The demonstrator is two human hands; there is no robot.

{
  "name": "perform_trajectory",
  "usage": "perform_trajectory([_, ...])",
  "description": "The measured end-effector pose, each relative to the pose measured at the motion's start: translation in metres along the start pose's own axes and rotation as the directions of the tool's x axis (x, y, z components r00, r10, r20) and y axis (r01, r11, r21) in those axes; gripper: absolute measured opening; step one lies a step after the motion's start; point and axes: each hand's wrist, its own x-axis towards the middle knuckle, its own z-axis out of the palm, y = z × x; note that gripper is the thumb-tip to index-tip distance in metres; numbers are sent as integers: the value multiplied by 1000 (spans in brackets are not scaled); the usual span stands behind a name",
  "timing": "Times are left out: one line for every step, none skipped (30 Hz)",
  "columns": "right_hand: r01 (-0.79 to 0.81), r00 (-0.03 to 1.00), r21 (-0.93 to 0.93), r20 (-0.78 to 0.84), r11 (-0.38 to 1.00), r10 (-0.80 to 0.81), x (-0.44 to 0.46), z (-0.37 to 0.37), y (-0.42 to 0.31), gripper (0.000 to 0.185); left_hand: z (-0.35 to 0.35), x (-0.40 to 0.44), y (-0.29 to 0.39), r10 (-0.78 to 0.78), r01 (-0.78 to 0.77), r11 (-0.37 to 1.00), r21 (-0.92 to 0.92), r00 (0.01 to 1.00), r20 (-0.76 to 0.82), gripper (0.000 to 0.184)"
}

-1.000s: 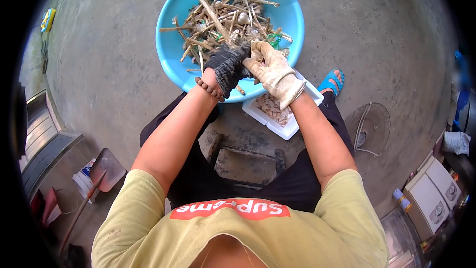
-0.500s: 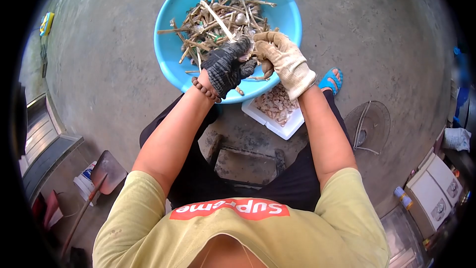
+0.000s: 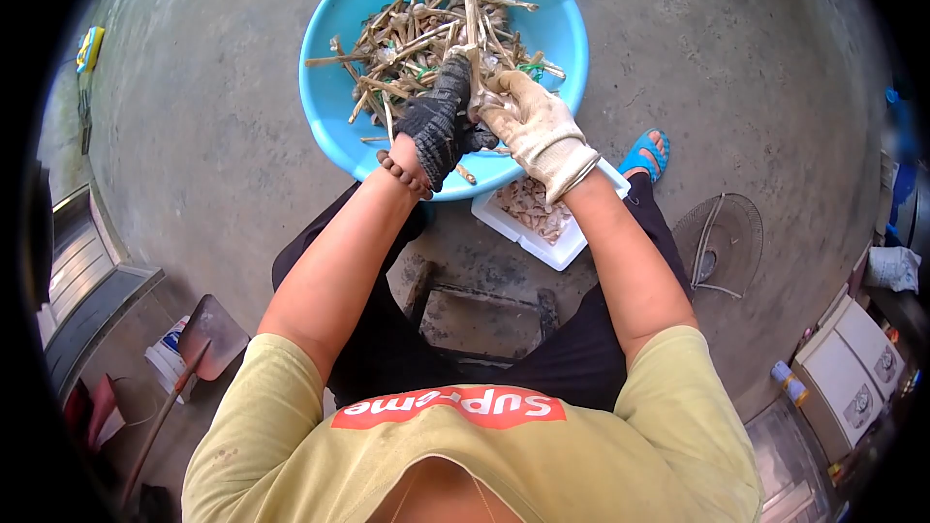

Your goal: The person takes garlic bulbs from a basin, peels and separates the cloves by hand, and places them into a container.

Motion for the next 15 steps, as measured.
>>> perform_trajectory([0, 1000, 0, 1, 1000, 0, 0, 2, 4, 30, -1, 8, -10, -190, 198, 944, -263, 980, 54, 45])
perform_trajectory([13, 1000, -93, -26, 996, -16, 0, 4, 7, 30, -1, 12, -14, -190, 198, 944, -264, 980, 54, 45])
perform_trajectory([24, 998, -185, -51, 982, -34, 0, 5, 8, 29, -2, 16, -18, -271, 284, 931, -230, 958, 88, 43])
perform_trajectory([23, 998, -186, -50, 982, -33, 0, 5, 7, 29, -2, 19, -22, -350, 368, 910, -193, 929, 120, 41])
perform_trajectory([10, 999, -258, -48, 966, -23, -2, 5, 2, 31, -1, 16, -20, -350, 368, 909, -194, 929, 119, 41])
perform_trajectory([-3, 999, -328, -46, 945, -13, -3, 4, -4, 32, 0, 11, -18, 10, -58, 936, 347, 990, 138, 37])
perform_trajectory([-14, 999, -397, -44, 918, -4, -4, 4, -7, 33, 0, 8, -15, 300, -449, 516, 729, 892, 337, 33])
perform_trajectory([-13, 999, -397, -43, 918, -5, -3, 6, -4, 33, 0, 7, -13, 287, -455, 436, 777, 888, 359, 32])
perform_trajectory([8, 998, -435, -51, 900, -34, -3, 8, 1, 35, 0, 7, -14, 287, -454, 436, 777, 888, 358, 32])
perform_trajectory([27, 996, -472, -60, 881, -62, -3, 9, 5, 37, 0, 7, -14, 276, -435, 419, 797, 897, 344, 31])
perform_trajectory([27, 996, -472, -59, 881, -62, -4, 10, 5, 37, 1, 6, -14, 265, -416, 402, 816, 906, 331, 30])
perform_trajectory([39, 995, -480, -63, 876, -79, -5, 11, 5, 37, 1, 6, -13, 264, -415, 402, 816, 906, 331, 30])
perform_trajectory([51, 993, -489, -67, 871, -96, -6, 12, 5, 38, 1, 6, -13, 254, -399, 396, 827, 913, 319, 30])
perform_trajectory([51, 993, -489, -66, 871, -95, -7, 13, 4, 38, 2, 3, -6, 244, -383, 390, 837, 920, 307, 30])
perform_trajectory([54, 993, -489, -65, 870, -99, -8, 13, 3, 38, 3, 0, 0, 244, -382, 391, 837, 920, 305, 30])
